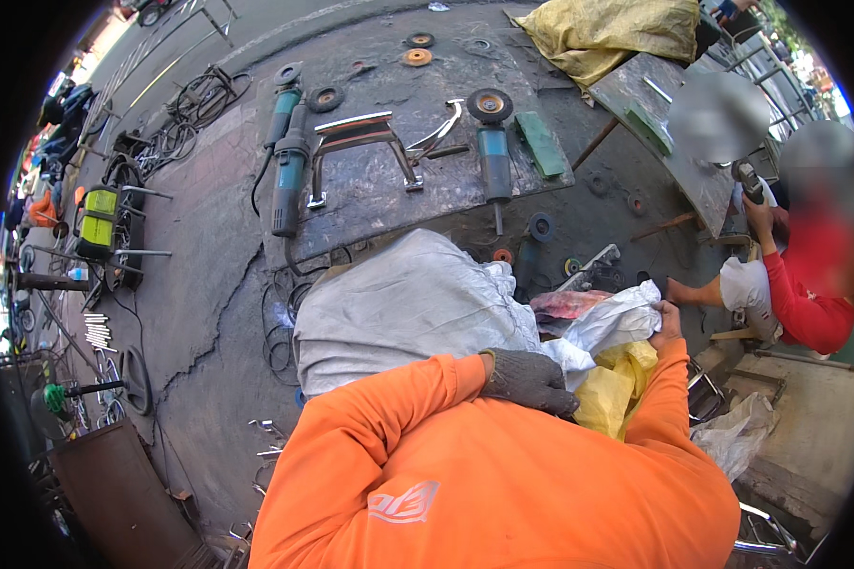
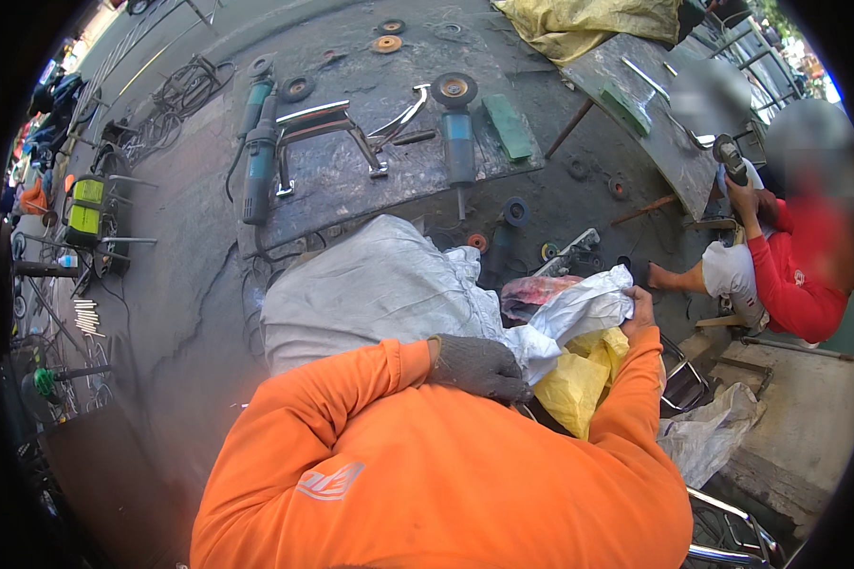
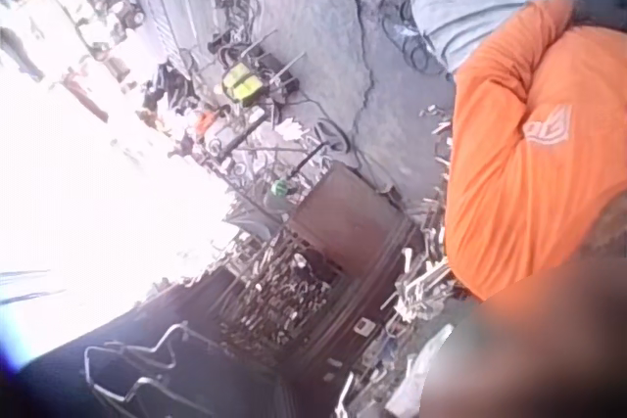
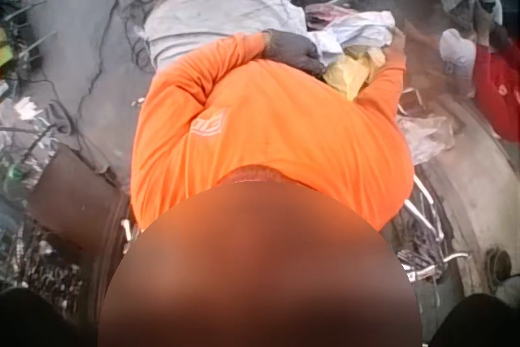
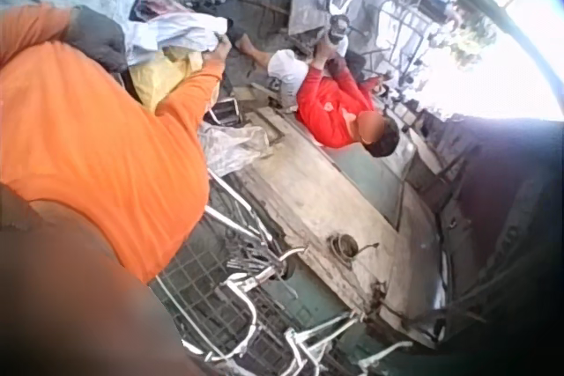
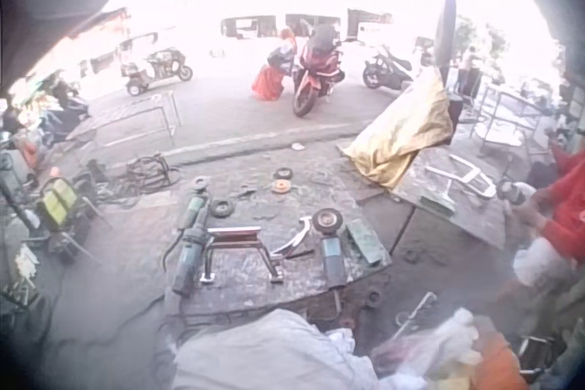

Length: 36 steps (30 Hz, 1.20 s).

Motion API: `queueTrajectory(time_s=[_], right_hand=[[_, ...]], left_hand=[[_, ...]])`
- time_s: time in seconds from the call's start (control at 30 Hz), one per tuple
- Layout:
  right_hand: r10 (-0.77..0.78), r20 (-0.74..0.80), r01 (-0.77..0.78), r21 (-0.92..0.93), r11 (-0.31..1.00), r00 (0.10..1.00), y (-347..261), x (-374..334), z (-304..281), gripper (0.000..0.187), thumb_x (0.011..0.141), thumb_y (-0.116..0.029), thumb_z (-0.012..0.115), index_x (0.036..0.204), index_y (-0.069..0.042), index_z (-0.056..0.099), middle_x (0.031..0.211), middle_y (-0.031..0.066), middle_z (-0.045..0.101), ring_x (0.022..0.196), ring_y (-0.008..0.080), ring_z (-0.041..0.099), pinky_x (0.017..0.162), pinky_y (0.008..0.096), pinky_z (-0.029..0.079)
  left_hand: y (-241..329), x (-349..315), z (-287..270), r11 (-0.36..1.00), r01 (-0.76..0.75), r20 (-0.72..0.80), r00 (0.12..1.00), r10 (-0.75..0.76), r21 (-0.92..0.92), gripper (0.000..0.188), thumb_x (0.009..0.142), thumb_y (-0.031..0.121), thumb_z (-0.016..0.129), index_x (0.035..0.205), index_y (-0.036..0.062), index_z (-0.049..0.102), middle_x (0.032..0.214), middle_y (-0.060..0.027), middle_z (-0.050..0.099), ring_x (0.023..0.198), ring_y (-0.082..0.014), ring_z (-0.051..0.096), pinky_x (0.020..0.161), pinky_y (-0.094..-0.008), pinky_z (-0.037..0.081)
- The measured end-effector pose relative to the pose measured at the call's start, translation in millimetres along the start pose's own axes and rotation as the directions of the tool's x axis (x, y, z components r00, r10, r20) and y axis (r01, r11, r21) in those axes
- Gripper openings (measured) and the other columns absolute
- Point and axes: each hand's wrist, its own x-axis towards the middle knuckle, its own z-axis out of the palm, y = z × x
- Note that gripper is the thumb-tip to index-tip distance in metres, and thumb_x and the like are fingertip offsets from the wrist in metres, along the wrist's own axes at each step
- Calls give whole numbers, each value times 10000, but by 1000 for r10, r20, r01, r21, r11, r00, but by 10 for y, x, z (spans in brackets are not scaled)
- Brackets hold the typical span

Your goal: The person uses an angle grinder to polish a curved metal tube, then wipes it with a cloth. They repeat the process on a second metal piece, grinding and wiping each one individually.

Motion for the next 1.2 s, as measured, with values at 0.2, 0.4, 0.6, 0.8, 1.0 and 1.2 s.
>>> queueTrajectory(time_s=[0.2, 0.4, 0.6, 0.8, 1.0, 1.2], right_hand=[[-420, 79, 425, -70, 902, 904, -651, -462, 874, 452, 982, -323, 607, 1286, -2, 699, 1220, 159, 758, 1137, 297, 720, 1073, 439, 530], [-733, 408, 755, 143, 641, 545, -1551, -1219, 1381, 404, 980, -304, 618, 1264, -27, 691, 1258, 153, 729, 1171, 316, 686, 1060, 486, 514], [-786, 446, 864, 51, 501, 429, -2178, -2005, 2056, 353, 990, -241, 601, 1254, -15, 668, 1209, 160, 728, 1122, 318, 697, 986, 498, 555], [-681, 506, 848, -352, 397, 529, -1974, -1855, 2623, 253, 1010, -149, 581, 1215, -18, 651, 1084, 46, 720, 966, 163, 698, 803, 304, 540], [-651, 561, 824, -104, 558, 512, -1528, -1321, 2985, 320, 961, -61, 583, 1266, 14, 642, 1119, 99, 727, 1026, 200, 720, 957, 342, 577], [-745, 462, 874, -324, 362, 480, -1768, -1340, 2484, 311, 957, -145, 568, 1222, -7, 656, 1093, 72, 726, 961, 161, 711, 878, 301, 540]], left_hand=[[180, -93, -214, 917, 11, -542, 810, 226, 399, 297, 922, 316, 730, 904, 24, 778, 1026, -161, 753, 942, -358, 704, 836, -453, 537], [65, -168, -588, 921, 63, -753, 599, 273, 384, 334, 833, 273, 778, 1043, 14, 760, 1126, -166, 726, 1041, -370, 696, 941, -453, 548], [99, 386, -20, 922, 92, 107, 984, -142, 375, 483, 972, 462, 626, 1243, 77, 738, 1259, -185, 717, 1181, -385, 675, 1042, -452, 507], [414, 472, -337, 949, -176, -788, 529, 314, 260, 453, 952, 350, 709, 1308, 70, 703, 1209, -195, 735, 1125, -371, 707, 1001, -464, 533], [699, 516, -1129, 938, 45, -925, 186, 330, 344, 443, 911, 384, 731, 1212, 60, 756, 1109, -198, 757, 1052, -384, 731, 929, -494, 555], [914, -251, -1575, 971, -169, -924, 315, 215, 169, 318, 924, 311, 678, 1073, 54, 791, 953, -204, 770, 906, -369, 761, 807, -436, 575]])
